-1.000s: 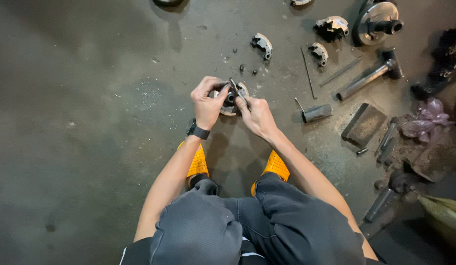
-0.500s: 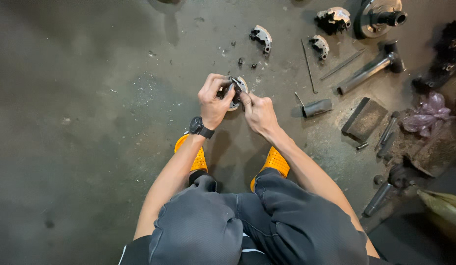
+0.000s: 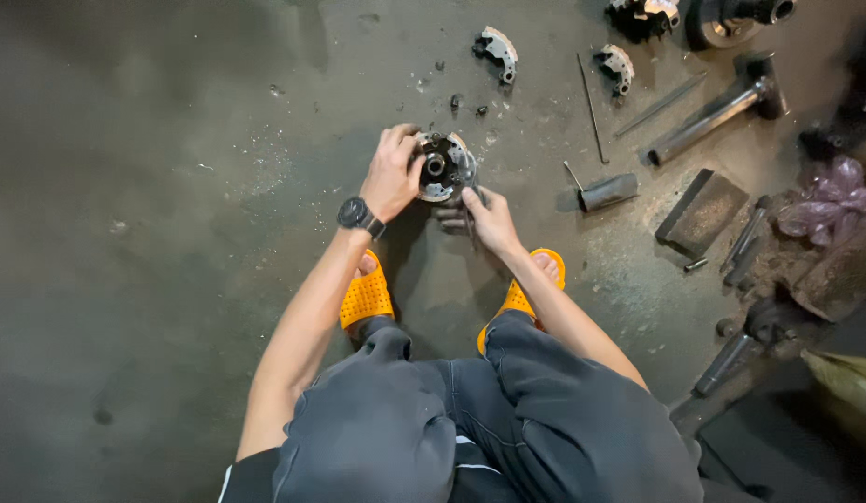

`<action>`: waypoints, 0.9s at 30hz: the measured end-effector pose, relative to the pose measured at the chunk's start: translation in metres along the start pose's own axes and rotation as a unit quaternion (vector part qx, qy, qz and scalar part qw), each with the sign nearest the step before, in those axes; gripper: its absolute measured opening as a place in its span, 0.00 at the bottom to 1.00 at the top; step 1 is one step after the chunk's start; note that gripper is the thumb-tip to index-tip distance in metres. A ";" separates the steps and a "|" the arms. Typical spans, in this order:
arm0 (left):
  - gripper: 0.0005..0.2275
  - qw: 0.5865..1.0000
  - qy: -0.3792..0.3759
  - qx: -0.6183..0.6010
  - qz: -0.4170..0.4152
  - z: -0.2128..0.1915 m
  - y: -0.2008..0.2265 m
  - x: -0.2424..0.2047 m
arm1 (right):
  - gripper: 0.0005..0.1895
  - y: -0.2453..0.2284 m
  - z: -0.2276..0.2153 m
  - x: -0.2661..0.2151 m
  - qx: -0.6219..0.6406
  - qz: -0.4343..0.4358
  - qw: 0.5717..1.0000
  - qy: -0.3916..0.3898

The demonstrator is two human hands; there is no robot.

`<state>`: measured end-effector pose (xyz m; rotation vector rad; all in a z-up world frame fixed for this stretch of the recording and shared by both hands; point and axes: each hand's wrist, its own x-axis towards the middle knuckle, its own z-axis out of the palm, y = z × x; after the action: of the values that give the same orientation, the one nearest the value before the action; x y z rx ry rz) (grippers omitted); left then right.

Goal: The person assembles mechanical parts on the floor, using a hammer to secure components and a screwdriver to adjust them. They handle various metal pieces, including a circular part and smaller components, arranging them methodically.

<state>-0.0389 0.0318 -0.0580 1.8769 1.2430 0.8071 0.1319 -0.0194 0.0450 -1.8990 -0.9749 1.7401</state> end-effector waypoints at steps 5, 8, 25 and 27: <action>0.06 0.994 0.031 -0.002 -0.106 -0.010 0.040 -0.032 | 0.13 0.009 -0.021 0.021 -0.024 -0.054 0.996 0.062; 0.04 0.986 0.000 -0.031 -0.163 0.008 0.024 -0.072 | 0.16 0.042 -0.054 0.060 -0.047 -0.103 0.989 0.095; 0.10 0.987 -0.118 0.053 -0.099 0.029 -0.027 0.045 | 0.14 0.046 -0.050 -0.011 -0.077 -0.058 0.991 0.090; 0.10 0.986 -0.117 0.057 -0.104 0.027 -0.024 0.046 | 0.14 0.061 -0.049 -0.009 -0.062 -0.028 0.995 0.071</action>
<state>-0.0129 0.0751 -0.0878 1.8323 1.3301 0.3981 0.1940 -0.0596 0.0169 -2.0216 -1.0929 1.5216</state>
